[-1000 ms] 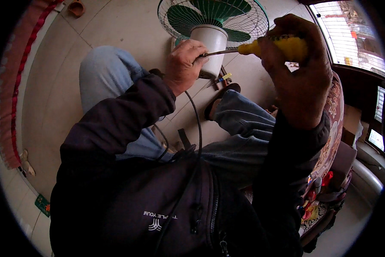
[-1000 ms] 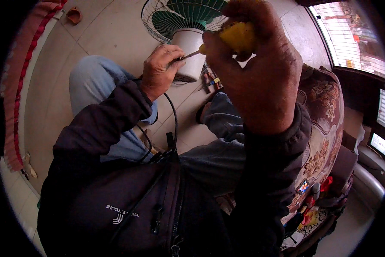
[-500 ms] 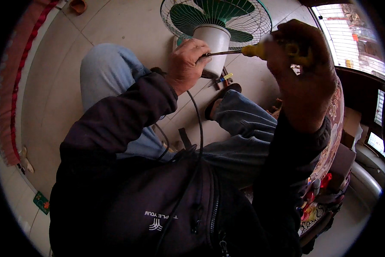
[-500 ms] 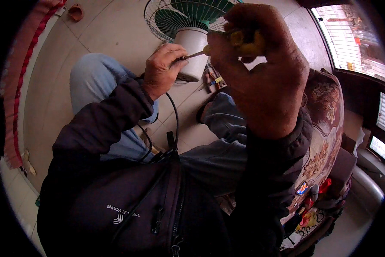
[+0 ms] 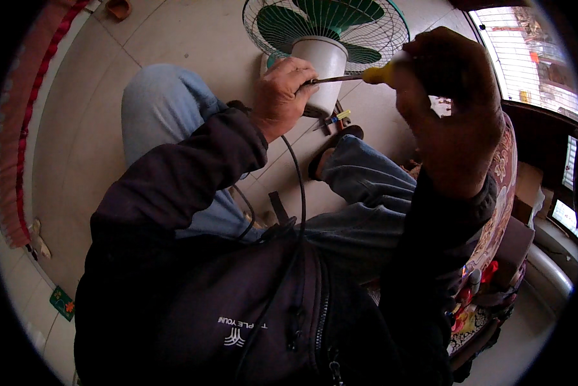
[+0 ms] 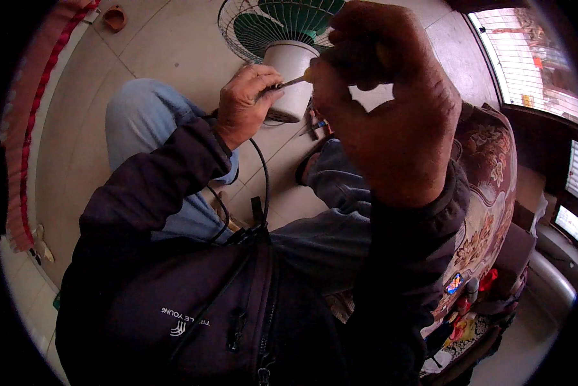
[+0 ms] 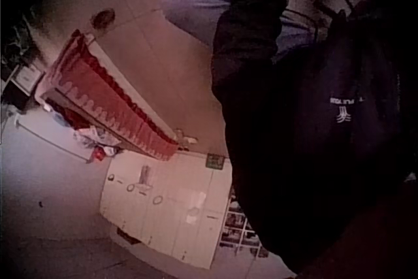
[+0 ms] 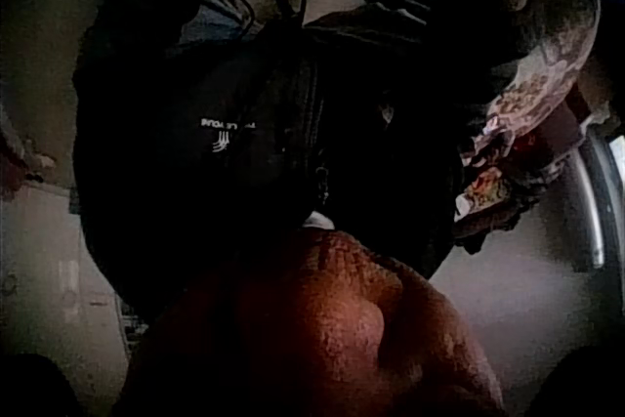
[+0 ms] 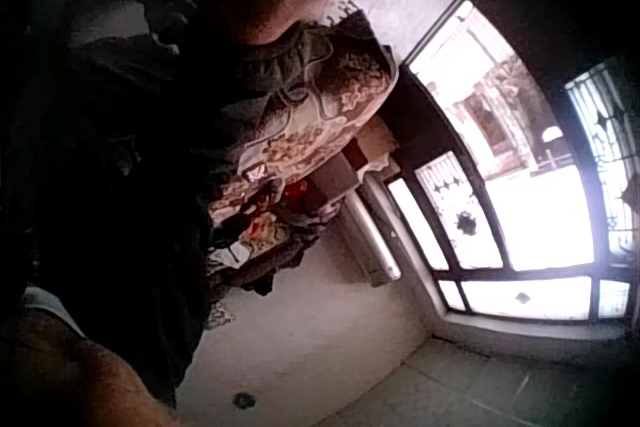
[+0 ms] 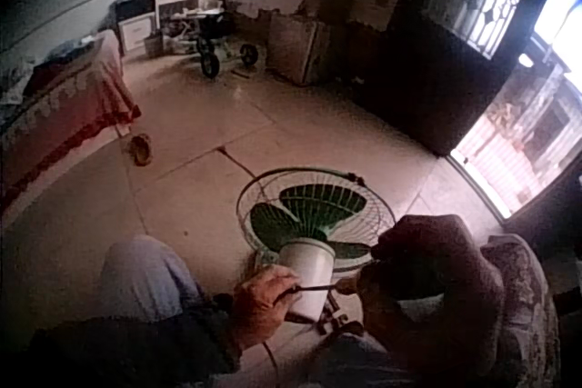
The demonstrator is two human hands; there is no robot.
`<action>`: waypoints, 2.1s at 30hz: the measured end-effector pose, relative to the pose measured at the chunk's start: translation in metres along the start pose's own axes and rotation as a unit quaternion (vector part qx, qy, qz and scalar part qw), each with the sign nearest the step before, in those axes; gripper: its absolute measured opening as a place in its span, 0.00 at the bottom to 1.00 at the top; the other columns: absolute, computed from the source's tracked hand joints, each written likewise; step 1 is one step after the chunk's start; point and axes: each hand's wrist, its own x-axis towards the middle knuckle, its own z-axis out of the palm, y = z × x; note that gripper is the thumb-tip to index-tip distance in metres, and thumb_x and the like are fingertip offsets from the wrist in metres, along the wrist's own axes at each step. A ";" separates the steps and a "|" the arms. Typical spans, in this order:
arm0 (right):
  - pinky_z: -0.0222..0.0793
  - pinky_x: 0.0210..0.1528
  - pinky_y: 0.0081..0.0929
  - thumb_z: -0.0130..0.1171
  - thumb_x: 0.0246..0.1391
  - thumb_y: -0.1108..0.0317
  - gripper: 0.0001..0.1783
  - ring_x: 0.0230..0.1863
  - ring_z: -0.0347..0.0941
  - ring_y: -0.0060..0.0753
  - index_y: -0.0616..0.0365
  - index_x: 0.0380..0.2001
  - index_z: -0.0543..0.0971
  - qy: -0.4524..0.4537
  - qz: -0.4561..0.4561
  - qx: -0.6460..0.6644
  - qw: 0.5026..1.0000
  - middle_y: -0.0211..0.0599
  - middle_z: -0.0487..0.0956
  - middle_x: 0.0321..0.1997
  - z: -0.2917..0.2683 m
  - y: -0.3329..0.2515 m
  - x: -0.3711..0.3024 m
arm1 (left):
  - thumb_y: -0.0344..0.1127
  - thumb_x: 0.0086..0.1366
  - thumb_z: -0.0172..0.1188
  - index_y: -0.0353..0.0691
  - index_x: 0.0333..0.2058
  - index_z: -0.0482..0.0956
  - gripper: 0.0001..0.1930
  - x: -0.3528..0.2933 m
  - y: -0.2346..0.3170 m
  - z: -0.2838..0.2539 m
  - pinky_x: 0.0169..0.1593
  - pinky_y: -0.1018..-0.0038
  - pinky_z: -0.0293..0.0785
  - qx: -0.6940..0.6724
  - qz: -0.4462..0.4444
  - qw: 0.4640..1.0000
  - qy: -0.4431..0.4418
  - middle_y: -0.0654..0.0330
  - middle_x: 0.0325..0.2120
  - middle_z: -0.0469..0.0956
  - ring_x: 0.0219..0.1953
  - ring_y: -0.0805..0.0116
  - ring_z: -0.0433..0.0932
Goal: The person sits on the floor and uses a yellow screwdriver to unscrew and remove the rear cap of a white pedestal fan. They then use a blue screwdriver to continue working on the fan's rear assembly.
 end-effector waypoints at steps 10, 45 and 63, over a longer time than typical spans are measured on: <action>0.77 0.41 0.23 0.71 0.48 0.69 0.19 0.37 0.79 0.25 0.61 0.42 0.75 0.073 -0.009 -0.053 0.996 0.38 0.82 0.35 0.007 0.009 -0.002 | 0.21 0.49 0.66 0.35 0.36 0.79 0.13 0.000 0.002 -0.002 0.45 0.69 0.74 0.011 -0.007 1.000 -0.010 0.57 0.36 0.77 0.40 0.58 0.77; 0.76 0.31 0.24 0.70 0.47 0.67 0.18 0.30 0.79 0.27 0.58 0.40 0.74 0.103 -0.009 -0.146 0.984 0.40 0.80 0.30 0.004 0.012 0.000 | 0.25 0.49 0.67 0.37 0.34 0.78 0.11 0.004 0.004 -0.001 0.41 0.67 0.74 0.036 -0.011 0.999 -0.009 0.58 0.33 0.74 0.36 0.57 0.76; 0.74 0.36 0.24 0.73 0.44 0.63 0.20 0.33 0.77 0.24 0.59 0.37 0.76 0.061 -0.037 -0.124 0.990 0.37 0.80 0.29 0.000 0.005 0.003 | 0.26 0.51 0.67 0.37 0.33 0.78 0.10 0.004 0.001 -0.002 0.41 0.66 0.74 0.040 -0.001 0.999 -0.019 0.57 0.34 0.74 0.37 0.56 0.76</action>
